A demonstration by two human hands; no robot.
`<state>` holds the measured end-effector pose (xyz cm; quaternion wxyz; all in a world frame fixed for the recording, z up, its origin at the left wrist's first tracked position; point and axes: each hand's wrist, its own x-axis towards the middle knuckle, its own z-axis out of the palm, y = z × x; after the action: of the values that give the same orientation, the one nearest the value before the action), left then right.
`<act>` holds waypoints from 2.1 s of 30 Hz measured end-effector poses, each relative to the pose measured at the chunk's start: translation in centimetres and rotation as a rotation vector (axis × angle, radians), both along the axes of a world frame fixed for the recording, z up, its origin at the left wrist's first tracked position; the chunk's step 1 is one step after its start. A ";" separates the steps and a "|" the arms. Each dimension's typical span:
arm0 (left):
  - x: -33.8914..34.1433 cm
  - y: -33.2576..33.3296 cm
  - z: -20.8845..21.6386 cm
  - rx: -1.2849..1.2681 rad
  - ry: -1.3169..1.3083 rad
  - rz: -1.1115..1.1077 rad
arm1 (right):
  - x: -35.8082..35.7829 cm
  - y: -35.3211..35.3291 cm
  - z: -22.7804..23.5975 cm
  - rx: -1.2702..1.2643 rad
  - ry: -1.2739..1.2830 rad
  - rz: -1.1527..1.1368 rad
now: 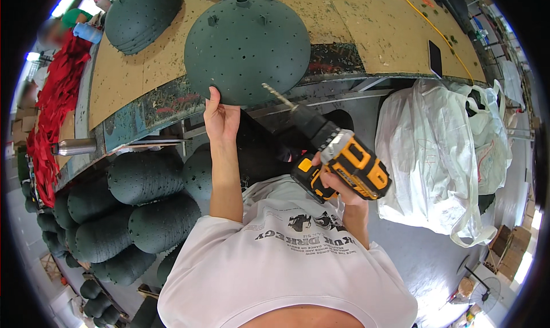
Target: Drilling multiple small holes into green foam hemispherical shells using a power drill.
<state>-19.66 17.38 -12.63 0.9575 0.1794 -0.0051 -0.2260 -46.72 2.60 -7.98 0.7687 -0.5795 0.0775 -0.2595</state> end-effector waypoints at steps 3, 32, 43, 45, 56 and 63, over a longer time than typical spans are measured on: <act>-0.2 -0.1 0.4 0.018 0.039 0.033 | -0.1 0.5 0.1 -0.301 0.169 0.002; 0.8 4.8 2.9 1.594 -0.496 0.636 | 1.1 1.1 -2.5 -0.393 0.185 -0.065; 8.2 -3.3 12.6 1.396 -1.334 0.954 | 1.8 1.4 -0.6 -0.528 0.137 -0.039; 7.6 -5.1 14.5 1.588 -1.374 0.675 | 1.9 1.4 -0.5 -0.520 0.122 -0.043; 10.9 -6.9 9.6 1.589 -1.473 0.613 | 2.8 1.6 0.0 -0.578 0.184 -0.050; 8.9 -7.3 12.1 1.641 -1.420 0.568 | 2.8 2.4 -0.1 -0.337 0.336 -0.037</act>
<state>-10.76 10.11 -0.55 0.3461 0.8389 -0.3582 0.2192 -43.91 5.03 -8.13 0.6323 -0.7333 0.1708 -0.1827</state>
